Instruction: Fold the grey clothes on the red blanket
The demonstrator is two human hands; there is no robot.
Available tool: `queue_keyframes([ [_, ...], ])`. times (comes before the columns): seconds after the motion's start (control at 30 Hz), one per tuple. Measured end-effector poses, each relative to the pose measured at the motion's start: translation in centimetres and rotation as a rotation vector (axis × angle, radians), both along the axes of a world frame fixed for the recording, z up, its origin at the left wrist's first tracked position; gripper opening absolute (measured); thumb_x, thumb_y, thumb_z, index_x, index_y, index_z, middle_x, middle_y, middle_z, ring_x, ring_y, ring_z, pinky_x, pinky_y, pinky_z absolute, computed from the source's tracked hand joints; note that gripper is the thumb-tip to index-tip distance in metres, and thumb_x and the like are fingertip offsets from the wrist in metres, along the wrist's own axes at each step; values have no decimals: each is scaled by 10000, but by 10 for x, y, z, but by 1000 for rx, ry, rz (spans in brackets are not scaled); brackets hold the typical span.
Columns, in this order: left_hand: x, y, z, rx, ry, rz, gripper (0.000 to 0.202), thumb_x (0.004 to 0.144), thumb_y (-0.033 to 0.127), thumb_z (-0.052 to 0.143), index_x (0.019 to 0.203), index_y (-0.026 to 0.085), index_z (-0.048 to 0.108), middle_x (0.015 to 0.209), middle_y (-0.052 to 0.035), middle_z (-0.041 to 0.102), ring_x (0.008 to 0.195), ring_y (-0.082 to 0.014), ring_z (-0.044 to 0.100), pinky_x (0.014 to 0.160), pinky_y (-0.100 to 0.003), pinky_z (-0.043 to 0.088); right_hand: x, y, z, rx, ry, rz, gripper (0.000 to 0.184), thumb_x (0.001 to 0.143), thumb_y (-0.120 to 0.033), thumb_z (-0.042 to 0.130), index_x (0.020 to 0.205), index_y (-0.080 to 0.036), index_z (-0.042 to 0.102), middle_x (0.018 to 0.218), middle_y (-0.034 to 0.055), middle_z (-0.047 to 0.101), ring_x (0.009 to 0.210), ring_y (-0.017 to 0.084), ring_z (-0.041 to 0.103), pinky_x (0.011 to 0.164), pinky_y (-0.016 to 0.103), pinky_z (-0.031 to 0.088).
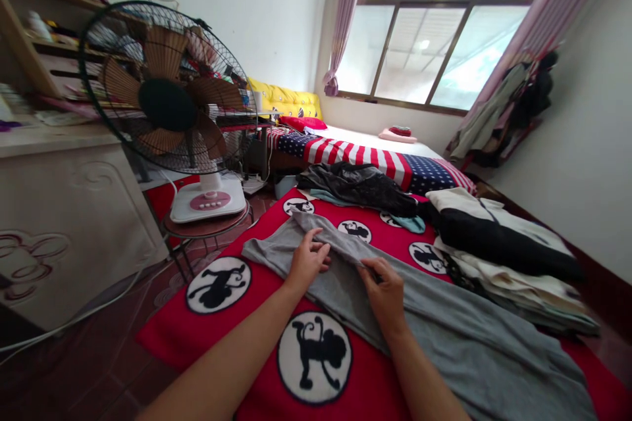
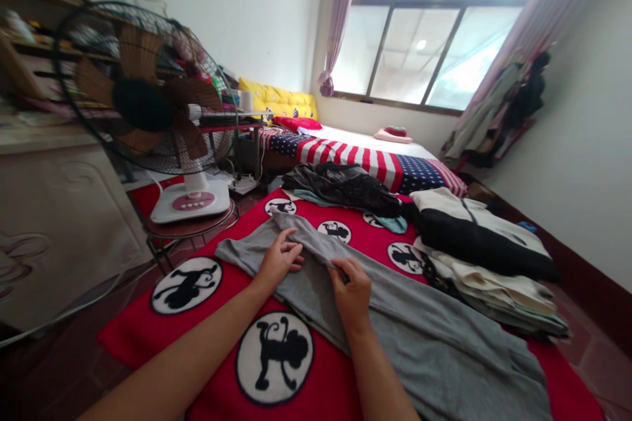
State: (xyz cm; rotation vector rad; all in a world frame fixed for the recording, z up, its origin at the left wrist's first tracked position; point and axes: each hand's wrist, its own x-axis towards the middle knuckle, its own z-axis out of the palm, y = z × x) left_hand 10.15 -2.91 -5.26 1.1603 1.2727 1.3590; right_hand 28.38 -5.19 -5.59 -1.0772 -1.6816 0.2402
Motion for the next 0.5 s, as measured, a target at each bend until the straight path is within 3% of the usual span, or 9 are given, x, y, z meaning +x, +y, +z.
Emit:
queue_keyframes([
  [0.17, -3, 6, -9, 109, 213, 16, 340, 827, 323, 595, 1129, 169, 634, 927, -81, 647, 663, -142, 659, 536, -248, 550, 0, -6, -1, -77, -170, 44, 117, 818, -208, 554, 825, -203, 671, 785, 30, 636, 732, 174, 596, 678, 273, 450],
  [0.27, -8, 6, -8, 194, 342, 102, 254, 804, 231, 603, 1038, 178, 685, 950, -87, 629, 797, -184, 648, 762, -336, 557, -2, -9, 3, -161, -340, 36, 136, 767, -167, 545, 782, -211, 672, 747, 15, 623, 716, 176, 585, 661, 271, 424],
  [0.37, -22, 16, 0, 305, 669, 197, 286, 815, 142, 562, 1070, 195, 681, 1035, -94, 607, 1000, -216, 603, 952, -359, 473, -3, -12, 8, -193, -379, 22, 145, 783, -193, 528, 778, -213, 672, 746, 9, 625, 722, 175, 586, 671, 274, 415],
  [0.43, -37, 31, 6, 309, 853, 245, 364, 819, 87, 523, 1144, 191, 650, 1105, -108, 587, 1069, -225, 578, 976, -352, 448, -4, -13, 9, -198, -376, 33, 172, 821, -229, 508, 771, -216, 672, 756, 10, 633, 731, 176, 592, 679, 277, 415],
  [0.5, -56, 50, 13, 261, 907, 272, 446, 806, 47, 501, 1216, 182, 611, 1184, -130, 555, 1100, -238, 568, 963, -353, 448, -5, -13, 7, -202, -378, 33, 217, 858, -258, 477, 767, -217, 670, 771, 16, 647, 747, 181, 605, 687, 283, 418],
])
